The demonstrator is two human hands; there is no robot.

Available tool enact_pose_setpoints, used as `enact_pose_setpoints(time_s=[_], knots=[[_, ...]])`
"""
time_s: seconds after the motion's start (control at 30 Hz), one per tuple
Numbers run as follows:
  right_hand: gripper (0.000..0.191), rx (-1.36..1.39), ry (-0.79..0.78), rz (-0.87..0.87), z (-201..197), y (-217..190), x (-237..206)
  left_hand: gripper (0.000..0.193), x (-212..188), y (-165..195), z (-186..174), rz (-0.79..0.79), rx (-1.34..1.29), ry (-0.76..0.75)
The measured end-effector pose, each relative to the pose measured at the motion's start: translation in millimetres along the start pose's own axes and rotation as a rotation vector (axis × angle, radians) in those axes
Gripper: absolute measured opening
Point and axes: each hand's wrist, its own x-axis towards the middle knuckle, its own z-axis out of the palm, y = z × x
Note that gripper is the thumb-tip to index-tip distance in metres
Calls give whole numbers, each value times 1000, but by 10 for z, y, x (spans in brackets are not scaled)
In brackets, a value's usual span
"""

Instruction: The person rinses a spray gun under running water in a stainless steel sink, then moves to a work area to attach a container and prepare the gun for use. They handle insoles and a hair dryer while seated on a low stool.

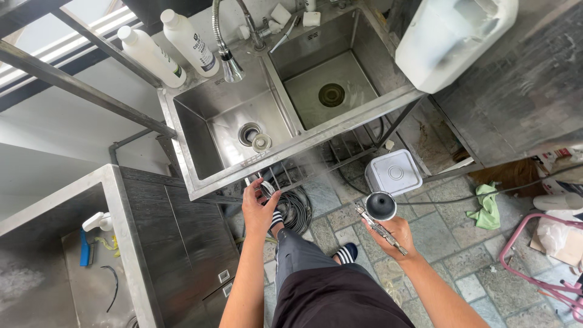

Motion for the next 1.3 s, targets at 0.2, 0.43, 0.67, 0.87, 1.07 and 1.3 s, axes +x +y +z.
enact_pose_setpoints(time_s=[0.2, 0.43, 0.67, 0.87, 1.07, 1.3], knots=[[20, -1, 69, -131, -250, -94, -105, 62, 85, -40, 140, -201, -240, -11], [16, -72, 132, -38, -245, -192, -63, 51, 139, -95, 244, -433, -409, -26], [16, 38, 77, 13, -132, -116, 114, 32, 310, -340, 385, -570, -679, -47], [24, 235, 51, 165, -26, -93, 520, 8, 178, -339, 767, -677, -535, -469], [24, 298, 29, 174, 163, -159, 1121, 25, -14, -3, 1239, -375, -401, -965], [19, 449, -93, 284, 191, -228, 1500, 18, 112, 162, 1658, -151, -457, -1013]])
